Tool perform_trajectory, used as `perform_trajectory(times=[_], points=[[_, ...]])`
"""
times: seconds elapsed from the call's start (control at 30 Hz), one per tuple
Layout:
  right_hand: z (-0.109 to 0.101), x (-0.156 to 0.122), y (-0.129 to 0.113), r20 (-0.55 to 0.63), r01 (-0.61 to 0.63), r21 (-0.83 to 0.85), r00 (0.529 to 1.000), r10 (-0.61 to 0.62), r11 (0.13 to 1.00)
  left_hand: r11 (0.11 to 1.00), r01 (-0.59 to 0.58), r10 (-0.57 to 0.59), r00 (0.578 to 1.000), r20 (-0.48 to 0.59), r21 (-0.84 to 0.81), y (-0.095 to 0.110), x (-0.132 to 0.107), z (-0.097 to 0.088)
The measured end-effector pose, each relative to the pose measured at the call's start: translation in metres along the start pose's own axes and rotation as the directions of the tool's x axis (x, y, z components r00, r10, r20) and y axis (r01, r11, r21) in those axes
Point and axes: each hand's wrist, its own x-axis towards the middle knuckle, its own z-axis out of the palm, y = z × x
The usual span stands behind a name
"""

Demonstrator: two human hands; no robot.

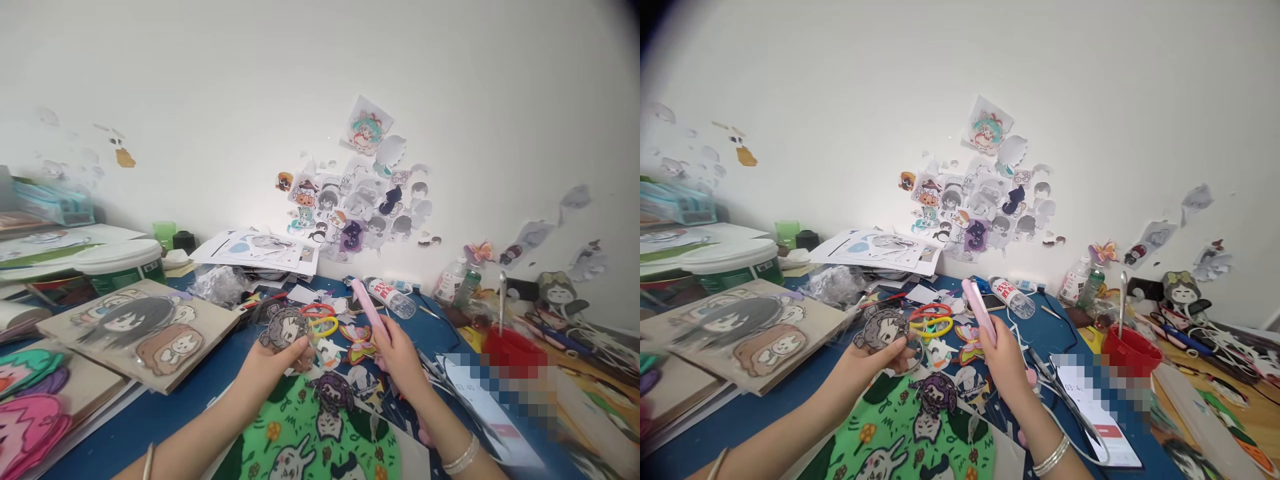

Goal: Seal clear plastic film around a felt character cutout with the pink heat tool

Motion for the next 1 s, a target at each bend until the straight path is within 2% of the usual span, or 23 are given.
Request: perform_trajectory(times=[0.1, 0.27, 0.47, 0.57, 0.7, 0.9, 1.0], points=[[-0.001, -0.003, -0.005, 0.052, 0.017, 0.069, 0.998, -0.02, 0.997, 1.0, 0.01, -0.009, 0.998, 0.069, -0.016, 0.005, -0.001, -0.002], [0.004, -0.013, -0.019, 0.245, -0.043, 0.263, 0.969, -0.023, 0.964, 0.968, 0.088, -0.043, 0.981, 0.188, -0.236, 0.012, -0.006, -0.001], [0.01, -0.023, -0.031, 0.389, -0.141, 0.461, 0.92, -0.056, 0.876, 0.945, 0.105, -0.068, 0.99, 0.127, -0.309, 0.003, 0.0, -0.002], [0.004, -0.022, -0.031, 0.417, -0.08, 0.492, 0.896, -0.154, 0.867, 0.98, 0.1, -0.07, 0.983, 0.172, -0.171, 0.003, 0.005, -0.008], [-0.009, -0.014, -0.026, 0.41, 0.062, 0.38, 0.883, -0.228, 0.923, 0.999, 0.047, -0.052, 0.964, 0.261, 0.026, 0.013, 0.015, -0.022], [-0.019, -0.007, -0.019, 0.575, 0.172, 0.28, 0.758, -0.309, 0.944, 0.986, 0.008, -0.077, 0.907, 0.414, 0.166, 0.025, 0.022, -0.04], [-0.017, -0.008, -0.019, 0.601, 0.196, 0.278, 0.728, -0.329, 0.94, 0.974, -0.001, -0.109, 0.873, 0.475, 0.225, 0.027, 0.019, -0.043]])
